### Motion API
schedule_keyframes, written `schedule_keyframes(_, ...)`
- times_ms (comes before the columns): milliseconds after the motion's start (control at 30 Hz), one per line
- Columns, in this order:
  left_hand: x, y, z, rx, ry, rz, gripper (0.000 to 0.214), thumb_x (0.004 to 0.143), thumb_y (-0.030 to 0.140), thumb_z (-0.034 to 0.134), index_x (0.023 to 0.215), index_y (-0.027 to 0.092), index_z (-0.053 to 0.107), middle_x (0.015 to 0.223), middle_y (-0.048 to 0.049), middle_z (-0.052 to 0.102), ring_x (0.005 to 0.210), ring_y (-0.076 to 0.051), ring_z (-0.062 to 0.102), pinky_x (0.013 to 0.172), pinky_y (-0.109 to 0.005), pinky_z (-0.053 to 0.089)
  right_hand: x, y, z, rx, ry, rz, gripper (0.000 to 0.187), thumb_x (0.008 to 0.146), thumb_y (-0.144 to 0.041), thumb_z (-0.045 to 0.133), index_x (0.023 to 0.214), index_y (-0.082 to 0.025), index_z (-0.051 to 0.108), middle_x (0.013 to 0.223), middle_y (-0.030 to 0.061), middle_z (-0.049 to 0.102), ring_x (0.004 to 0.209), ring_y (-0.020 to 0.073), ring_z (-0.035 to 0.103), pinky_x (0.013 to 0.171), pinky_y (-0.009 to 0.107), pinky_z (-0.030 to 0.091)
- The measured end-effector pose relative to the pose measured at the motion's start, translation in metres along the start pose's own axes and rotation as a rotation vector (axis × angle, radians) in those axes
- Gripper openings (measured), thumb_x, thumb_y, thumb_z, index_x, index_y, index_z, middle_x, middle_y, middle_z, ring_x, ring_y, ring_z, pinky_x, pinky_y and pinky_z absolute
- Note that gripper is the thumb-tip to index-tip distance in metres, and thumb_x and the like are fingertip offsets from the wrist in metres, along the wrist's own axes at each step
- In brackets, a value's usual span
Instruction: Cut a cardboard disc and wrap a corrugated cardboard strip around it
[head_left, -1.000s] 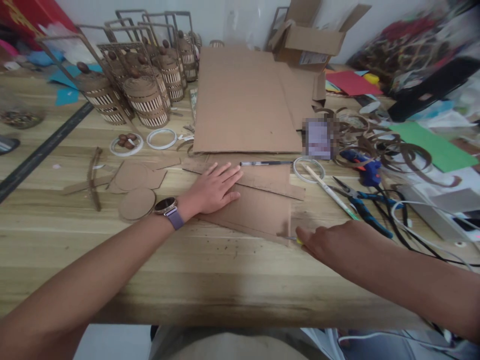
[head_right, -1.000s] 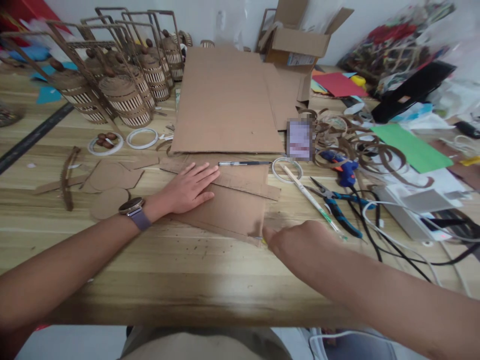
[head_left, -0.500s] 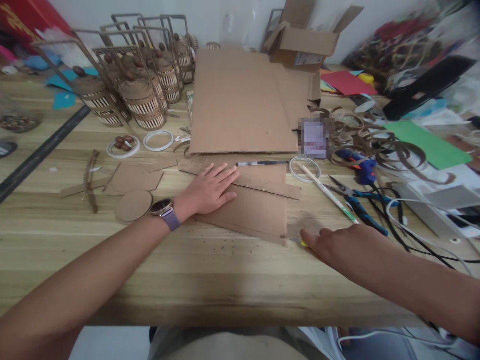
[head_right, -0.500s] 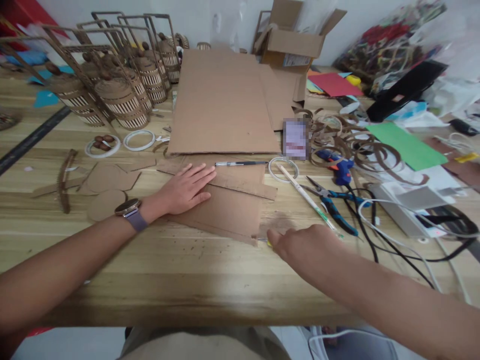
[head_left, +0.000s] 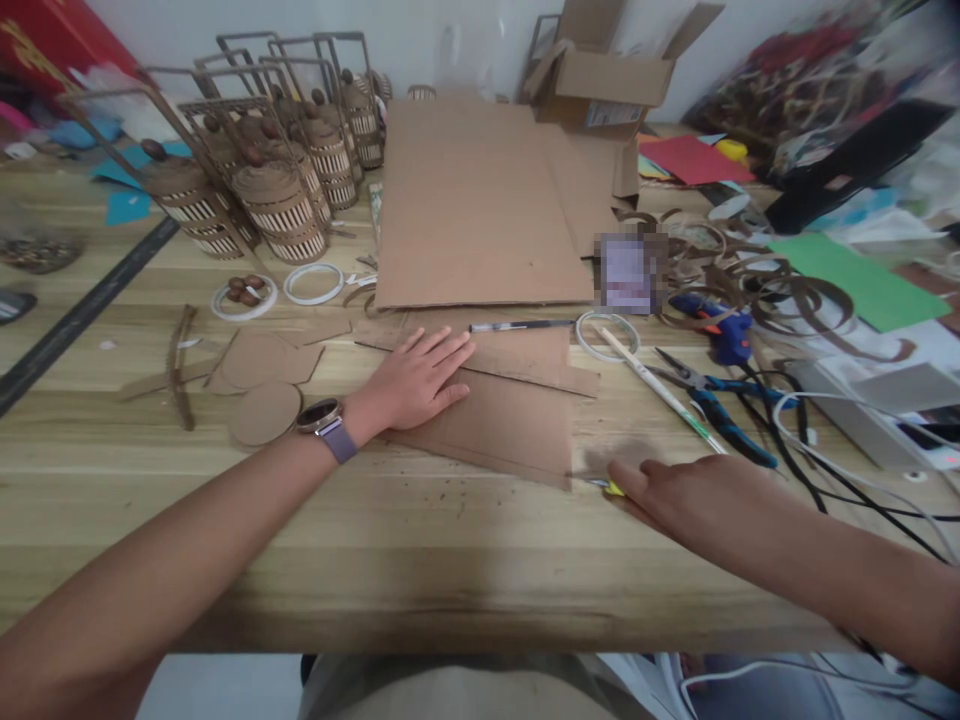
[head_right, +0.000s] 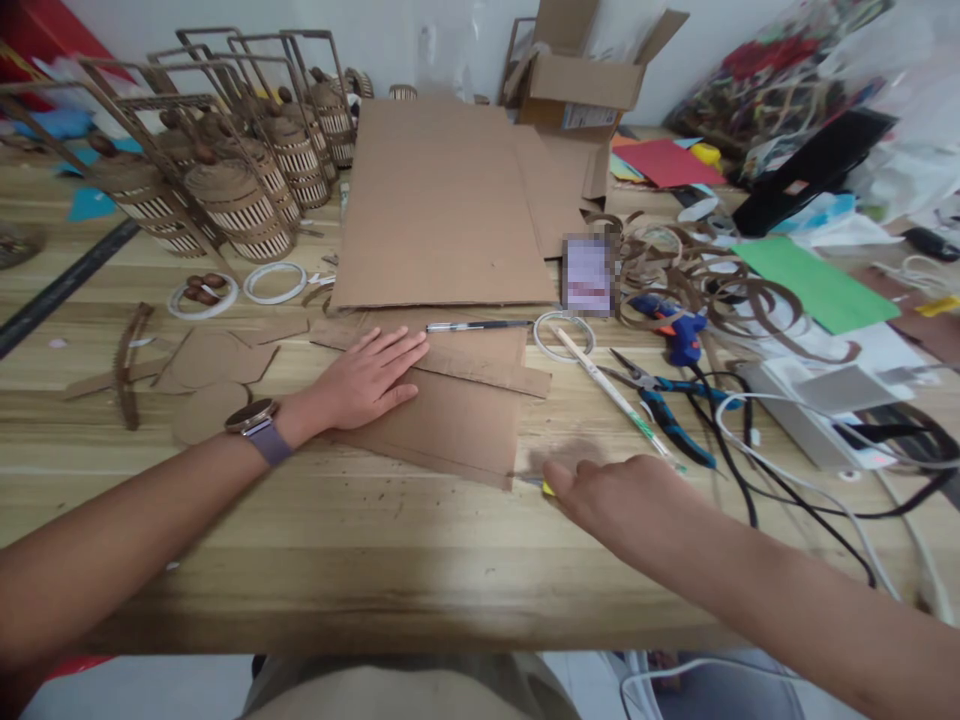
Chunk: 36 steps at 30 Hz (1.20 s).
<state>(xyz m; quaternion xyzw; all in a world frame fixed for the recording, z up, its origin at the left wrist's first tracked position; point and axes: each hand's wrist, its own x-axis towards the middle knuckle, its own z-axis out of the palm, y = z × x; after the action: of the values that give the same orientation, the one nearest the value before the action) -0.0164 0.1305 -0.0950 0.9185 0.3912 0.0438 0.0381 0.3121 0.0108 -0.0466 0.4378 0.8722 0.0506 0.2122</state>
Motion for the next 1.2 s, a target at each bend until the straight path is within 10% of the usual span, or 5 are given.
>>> schedule_keyframes(467, 0.001, 0.001, 0.004, -0.004, 0.042, -0.002, 0.066, 0.104, 0.055, 0.021, 0.156, 0.016, 0.032, 0.162, -0.0097, 0.032, 0.151, -0.03, 0.025, 0.122, -0.052, 0.019, 0.002, 0.019, -0.03, 0.125, -0.202, -0.027, 0.022, 0.103, -0.032, 0.042, 0.097, -0.022, 0.06, 0.075, 0.004, 0.075, 0.063, 0.0223, 0.072, 0.048, 0.031, 0.024)
schedule_keyframes(833, 0.002, 0.003, 0.001, 0.003, 0.033, -0.014, 0.065, 0.104, 0.056, 0.025, 0.154, 0.016, 0.034, 0.163, -0.0094, 0.031, 0.15, -0.03, 0.026, 0.122, -0.051, 0.019, 0.097, -0.055, -0.088, 0.183, -0.145, -0.142, 0.028, 0.104, -0.034, 0.042, 0.113, -0.016, 0.061, 0.086, 0.0089, 0.077, 0.078, 0.0255, 0.074, 0.047, 0.028, 0.02)
schedule_keyframes(1200, 0.004, 0.003, 0.002, -0.013, 0.019, -0.018, 0.065, 0.104, 0.055, 0.028, 0.156, 0.016, 0.032, 0.163, -0.0088, 0.03, 0.151, -0.029, 0.024, 0.122, -0.049, 0.017, 0.108, -0.069, -0.098, 0.144, -0.184, -0.121, 0.029, 0.104, -0.029, 0.042, 0.118, -0.016, 0.063, 0.089, 0.0118, 0.078, 0.082, 0.029, 0.075, 0.054, 0.029, 0.045)
